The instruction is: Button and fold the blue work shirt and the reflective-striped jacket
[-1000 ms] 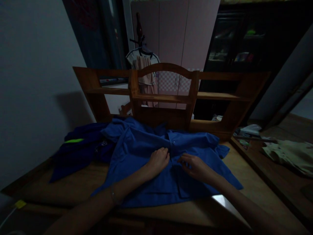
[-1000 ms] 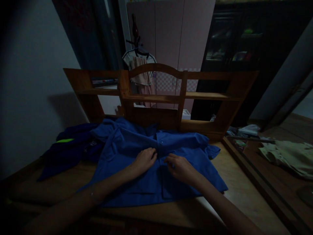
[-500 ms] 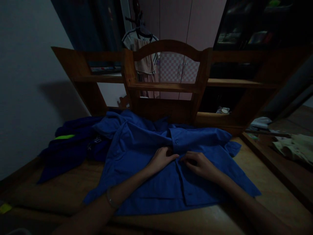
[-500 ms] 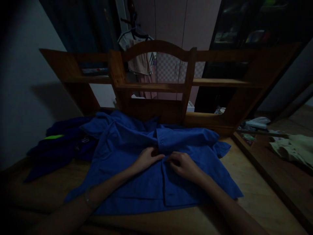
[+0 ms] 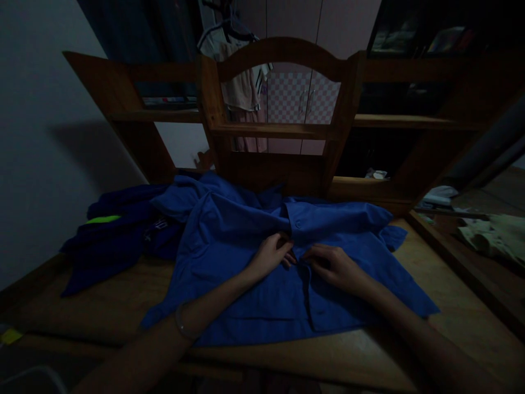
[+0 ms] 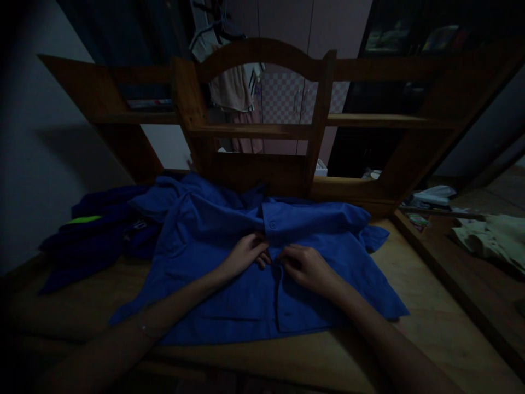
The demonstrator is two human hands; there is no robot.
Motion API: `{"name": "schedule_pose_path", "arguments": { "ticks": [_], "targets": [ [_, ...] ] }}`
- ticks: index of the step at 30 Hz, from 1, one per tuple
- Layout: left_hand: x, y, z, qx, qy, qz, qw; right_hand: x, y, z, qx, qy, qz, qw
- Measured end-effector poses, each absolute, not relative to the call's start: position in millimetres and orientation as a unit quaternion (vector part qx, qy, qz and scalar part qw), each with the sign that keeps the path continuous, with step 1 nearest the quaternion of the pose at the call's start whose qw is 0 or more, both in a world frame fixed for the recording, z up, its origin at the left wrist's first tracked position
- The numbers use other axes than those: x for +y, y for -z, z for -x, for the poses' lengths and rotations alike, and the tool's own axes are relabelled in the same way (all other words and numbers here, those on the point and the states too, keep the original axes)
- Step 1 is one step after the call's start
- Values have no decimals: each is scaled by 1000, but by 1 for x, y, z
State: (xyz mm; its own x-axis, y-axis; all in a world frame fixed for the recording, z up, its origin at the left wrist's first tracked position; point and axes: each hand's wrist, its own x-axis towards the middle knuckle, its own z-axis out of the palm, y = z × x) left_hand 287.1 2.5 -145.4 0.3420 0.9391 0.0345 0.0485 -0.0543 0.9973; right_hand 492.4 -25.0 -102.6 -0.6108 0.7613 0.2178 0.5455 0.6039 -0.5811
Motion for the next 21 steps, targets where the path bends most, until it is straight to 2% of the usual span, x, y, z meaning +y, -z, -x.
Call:
{"name": "schedule_pose_path", "arguments": {
  "ticks": [3, 8, 14, 17, 21],
  "targets": [
    [3, 149, -290, 401, -406, -562, 599, -25, 102, -493, -866, -235, 376, 230],
    [0, 141, -291, 392, -435, -541, 603, -24, 105, -495, -868, -236, 368, 235],
    [-2, 116, -288, 341, -507, -520, 597, -26, 111, -493, -840, -219, 377, 322],
    [-4, 111, -287, 323, -515, -507, 611, -26, 111, -492, -795, -274, 408, 356],
    [-10, 108, -286, 279, -485, -531, 636, -24, 107, -491, -719, -412, 427, 362]
  ]
}}
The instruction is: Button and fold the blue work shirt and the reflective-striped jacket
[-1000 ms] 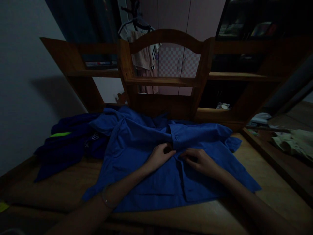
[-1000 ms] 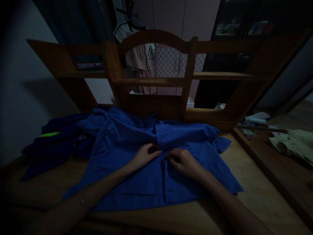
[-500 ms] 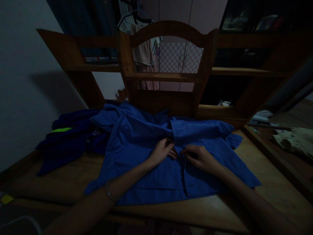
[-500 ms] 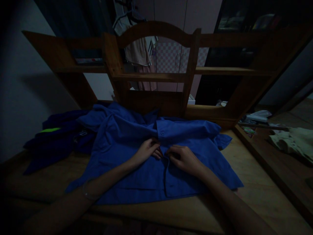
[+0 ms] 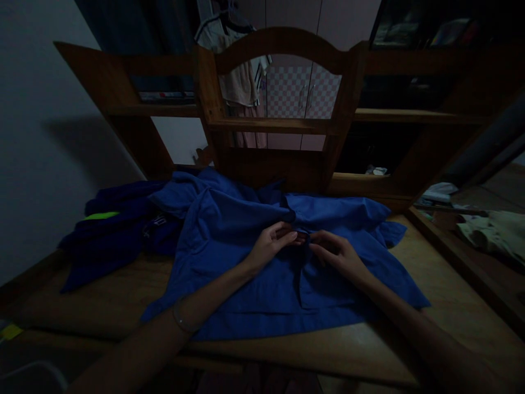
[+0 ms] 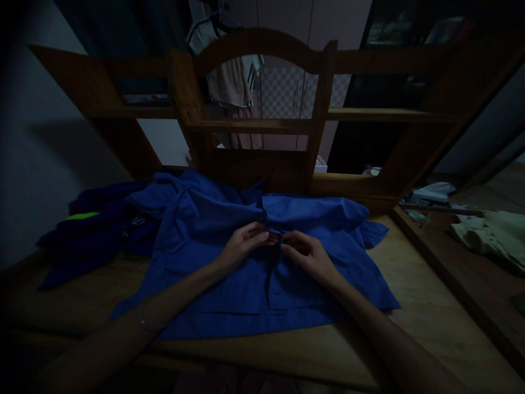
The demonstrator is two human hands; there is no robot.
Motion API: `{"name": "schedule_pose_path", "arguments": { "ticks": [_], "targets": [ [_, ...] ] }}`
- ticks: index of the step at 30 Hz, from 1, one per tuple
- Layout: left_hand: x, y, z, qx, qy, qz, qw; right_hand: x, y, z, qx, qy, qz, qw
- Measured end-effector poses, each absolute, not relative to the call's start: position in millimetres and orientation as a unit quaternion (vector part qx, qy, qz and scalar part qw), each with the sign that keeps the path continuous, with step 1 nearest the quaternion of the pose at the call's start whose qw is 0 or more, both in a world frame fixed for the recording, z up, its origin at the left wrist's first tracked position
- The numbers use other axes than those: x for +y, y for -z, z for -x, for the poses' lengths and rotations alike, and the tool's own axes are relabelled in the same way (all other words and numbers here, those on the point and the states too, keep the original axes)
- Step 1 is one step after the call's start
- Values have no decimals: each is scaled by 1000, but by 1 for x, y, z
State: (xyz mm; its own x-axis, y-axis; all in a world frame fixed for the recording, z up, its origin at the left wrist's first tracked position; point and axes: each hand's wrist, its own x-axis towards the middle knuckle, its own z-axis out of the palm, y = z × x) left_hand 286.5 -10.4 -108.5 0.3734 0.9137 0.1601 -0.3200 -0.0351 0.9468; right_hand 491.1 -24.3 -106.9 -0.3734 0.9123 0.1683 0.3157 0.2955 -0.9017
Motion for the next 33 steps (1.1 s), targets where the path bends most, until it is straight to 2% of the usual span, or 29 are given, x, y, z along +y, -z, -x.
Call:
{"name": "schedule_pose_path", "arguments": {
  "ticks": [6, 8, 12, 15, 33],
  "targets": [
    [-17, 105, -288, 234, -439, -591, 635, -20, 108, -491, -689, -447, 426, 380],
    [-15, 108, -287, 287, -443, -637, 562, -17, 110, -491, -677, -446, 433, 394],
    [-8, 122, -283, 423, -411, -731, 343, -12, 112, -495, -627, -433, 485, 429],
    [-5, 130, -282, 425, -345, -793, 268, -11, 110, -496, -626, -407, 510, 427],
    [-15, 129, -291, 457, -292, -820, 184, -14, 121, -489, -701, -361, 491, 370]
  ]
}}
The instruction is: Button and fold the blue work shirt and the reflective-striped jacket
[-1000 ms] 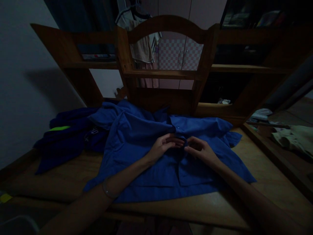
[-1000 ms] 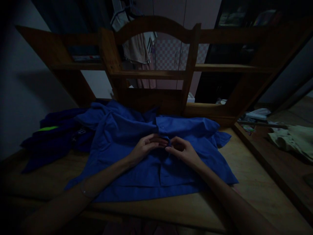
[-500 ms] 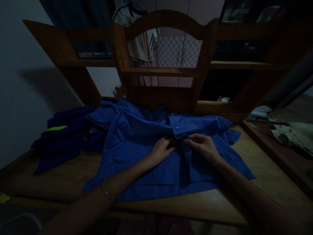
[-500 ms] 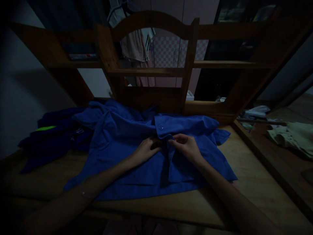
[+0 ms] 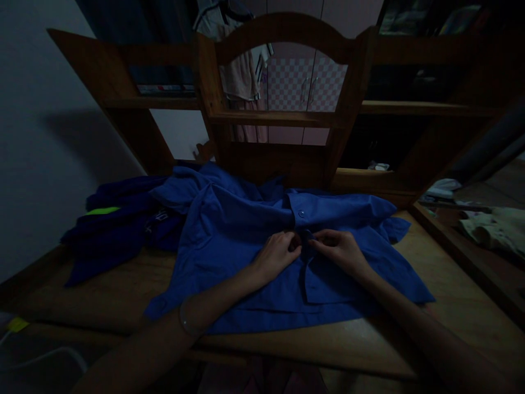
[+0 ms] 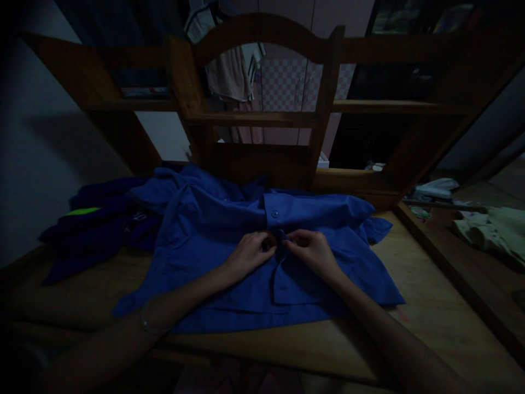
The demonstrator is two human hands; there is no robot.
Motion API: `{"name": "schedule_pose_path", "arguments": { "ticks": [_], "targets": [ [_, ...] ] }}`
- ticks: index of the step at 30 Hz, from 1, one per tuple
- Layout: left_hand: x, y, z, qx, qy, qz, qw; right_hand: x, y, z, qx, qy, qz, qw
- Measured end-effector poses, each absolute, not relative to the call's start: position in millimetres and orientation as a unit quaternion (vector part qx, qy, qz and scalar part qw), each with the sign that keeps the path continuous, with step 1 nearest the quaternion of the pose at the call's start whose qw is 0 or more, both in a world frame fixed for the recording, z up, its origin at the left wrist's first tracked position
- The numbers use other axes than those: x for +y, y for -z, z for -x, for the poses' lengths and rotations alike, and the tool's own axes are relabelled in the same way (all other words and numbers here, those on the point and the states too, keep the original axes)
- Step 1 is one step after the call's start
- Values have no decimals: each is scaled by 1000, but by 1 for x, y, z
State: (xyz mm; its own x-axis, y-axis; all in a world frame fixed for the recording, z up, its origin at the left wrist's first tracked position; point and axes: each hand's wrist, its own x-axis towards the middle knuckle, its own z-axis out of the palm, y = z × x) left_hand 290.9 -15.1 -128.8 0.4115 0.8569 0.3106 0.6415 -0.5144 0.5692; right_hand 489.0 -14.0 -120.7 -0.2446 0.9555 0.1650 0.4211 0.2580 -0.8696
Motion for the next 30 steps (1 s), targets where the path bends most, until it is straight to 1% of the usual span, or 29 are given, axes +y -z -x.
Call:
{"name": "schedule_pose_path", "arguments": {
  "ticks": [3, 8, 10, 12, 15, 18, 21, 25, 27, 30],
  "targets": [
    [-20, 123, -290, 457, -307, -813, 192, -16, 118, -489, -712, -327, 498, 371],
    [-28, 114, -290, 454, -333, -803, 194, -17, 116, -491, -721, -217, 524, 398],
    [-33, 110, -291, 446, -339, -806, 189, -16, 117, -491, -700, -230, 532, 417],
    [-37, 108, -292, 440, -343, -809, 185, -14, 117, -491, -676, -275, 534, 428],
    [-41, 106, -294, 436, -347, -810, 183, -13, 117, -490, -653, -342, 523, 427],
    [-41, 107, -294, 439, -353, -805, 185, -17, 114, -488, -653, -370, 504, 426],
    [-40, 108, -294, 446, -359, -798, 189, -23, 112, -486, -700, -331, 478, 415],
    [-39, 108, -293, 454, -363, -789, 196, -30, 105, -486, -802, -231, 416, 361],
    [-38, 108, -292, 459, -361, -787, 201, -32, 100, -486, -821, -220, 398, 345],
    [-37, 108, -291, 463, -365, -779, 213, -33, 95, -486, -816, -232, 401, 345]
  ]
}}
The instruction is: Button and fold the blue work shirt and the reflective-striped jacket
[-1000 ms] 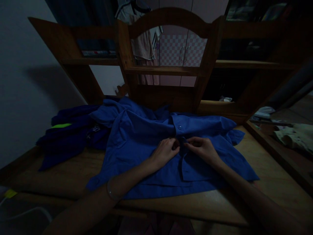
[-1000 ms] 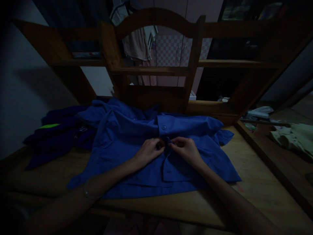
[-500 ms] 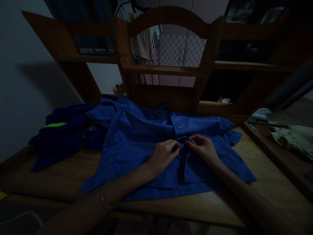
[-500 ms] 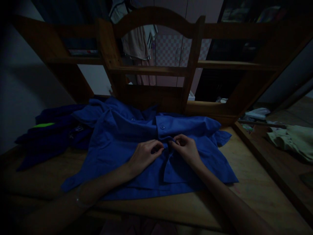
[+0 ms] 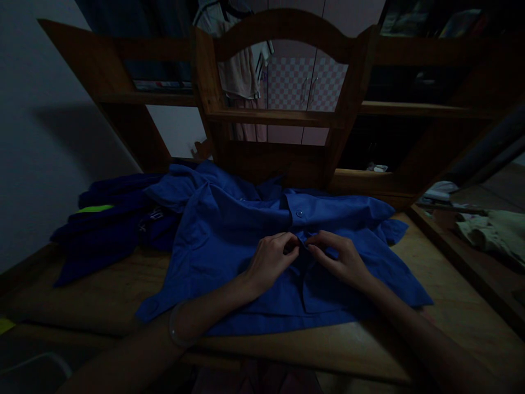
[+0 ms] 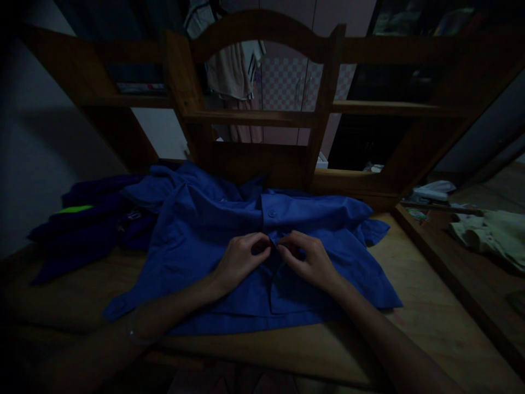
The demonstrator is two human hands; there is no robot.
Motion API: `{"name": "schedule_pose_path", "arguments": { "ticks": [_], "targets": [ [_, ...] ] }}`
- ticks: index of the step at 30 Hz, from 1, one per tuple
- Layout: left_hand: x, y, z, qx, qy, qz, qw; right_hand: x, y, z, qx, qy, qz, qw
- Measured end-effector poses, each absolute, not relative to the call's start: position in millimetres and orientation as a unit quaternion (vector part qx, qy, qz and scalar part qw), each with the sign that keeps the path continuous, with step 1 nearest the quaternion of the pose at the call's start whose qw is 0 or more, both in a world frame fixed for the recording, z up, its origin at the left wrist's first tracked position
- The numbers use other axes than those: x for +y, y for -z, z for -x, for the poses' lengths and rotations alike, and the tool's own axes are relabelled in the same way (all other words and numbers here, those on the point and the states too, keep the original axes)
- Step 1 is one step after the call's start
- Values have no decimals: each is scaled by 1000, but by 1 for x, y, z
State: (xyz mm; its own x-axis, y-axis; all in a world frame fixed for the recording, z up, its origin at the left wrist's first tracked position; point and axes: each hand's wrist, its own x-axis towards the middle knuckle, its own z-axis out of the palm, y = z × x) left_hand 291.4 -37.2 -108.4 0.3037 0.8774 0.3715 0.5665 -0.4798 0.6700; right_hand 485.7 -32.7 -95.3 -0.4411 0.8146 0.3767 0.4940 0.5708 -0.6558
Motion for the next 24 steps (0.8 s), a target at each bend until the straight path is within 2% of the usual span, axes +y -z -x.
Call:
{"name": "schedule_pose_path", "arguments": {
  "ticks": [19, 24],
  "targets": [
    [-35, 111, -293, 447, -409, -740, 292, -23, 106, -487, -787, -334, 410, 318],
    [-34, 113, -294, 438, -427, -714, 340, -24, 108, -486, -799, -292, 417, 321]
  ]
}}
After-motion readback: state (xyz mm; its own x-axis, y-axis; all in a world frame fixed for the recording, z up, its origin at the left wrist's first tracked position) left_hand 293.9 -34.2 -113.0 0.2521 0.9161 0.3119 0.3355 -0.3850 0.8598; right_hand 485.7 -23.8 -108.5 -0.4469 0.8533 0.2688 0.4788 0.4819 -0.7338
